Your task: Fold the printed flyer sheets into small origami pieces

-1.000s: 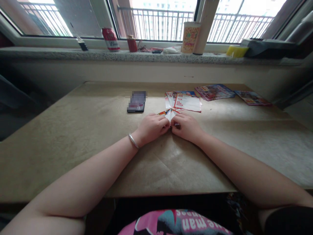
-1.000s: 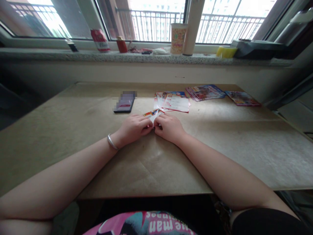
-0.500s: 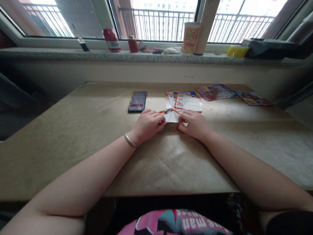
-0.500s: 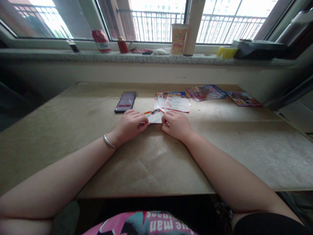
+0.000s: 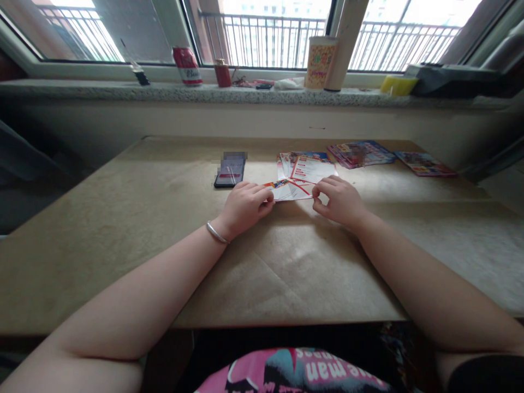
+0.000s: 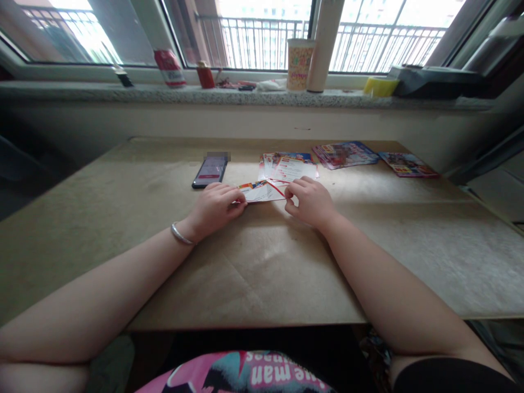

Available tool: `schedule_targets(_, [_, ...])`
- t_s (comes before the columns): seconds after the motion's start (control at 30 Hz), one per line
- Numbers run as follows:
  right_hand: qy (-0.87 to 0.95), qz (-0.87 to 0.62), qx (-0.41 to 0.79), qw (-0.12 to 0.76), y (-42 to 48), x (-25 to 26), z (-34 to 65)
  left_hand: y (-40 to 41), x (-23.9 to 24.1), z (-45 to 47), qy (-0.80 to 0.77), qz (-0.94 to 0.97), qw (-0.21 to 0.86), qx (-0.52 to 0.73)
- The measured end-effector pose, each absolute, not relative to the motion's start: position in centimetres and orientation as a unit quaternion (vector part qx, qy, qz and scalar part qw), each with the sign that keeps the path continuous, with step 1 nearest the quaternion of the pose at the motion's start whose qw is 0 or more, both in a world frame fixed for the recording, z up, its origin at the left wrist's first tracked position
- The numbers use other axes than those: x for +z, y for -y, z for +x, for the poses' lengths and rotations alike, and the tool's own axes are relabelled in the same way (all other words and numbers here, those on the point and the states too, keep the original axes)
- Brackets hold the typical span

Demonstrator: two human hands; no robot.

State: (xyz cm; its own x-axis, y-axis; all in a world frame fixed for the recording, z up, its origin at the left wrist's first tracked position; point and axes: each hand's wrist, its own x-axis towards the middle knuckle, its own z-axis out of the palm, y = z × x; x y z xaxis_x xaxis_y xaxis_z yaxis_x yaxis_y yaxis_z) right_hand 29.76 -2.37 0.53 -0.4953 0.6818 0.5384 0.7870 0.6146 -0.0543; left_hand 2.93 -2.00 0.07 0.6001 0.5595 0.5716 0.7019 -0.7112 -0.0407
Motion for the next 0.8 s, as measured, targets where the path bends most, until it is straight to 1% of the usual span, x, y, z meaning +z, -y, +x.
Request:
schedule_targets(0.5, [0.859,-0.433,-0.084,0.258,2.31,0.47,30.27,2.37,0.15,3.07,0.313,-0.904,0.103,-0.274])
schedule_targets(0.7, [0.842,-0.473,-0.082,0.247,2.24,-0.05,29.92,2.35,-0.04,3.01,0.324,-0.903,0.096,-0.267])
schedule_targets(0.8, [0.832,-0.484,-0.074,0.261,2.32,-0.22,29.57,2.13,-0.22,2.91,0.33,-0.901,0.085,-0.268])
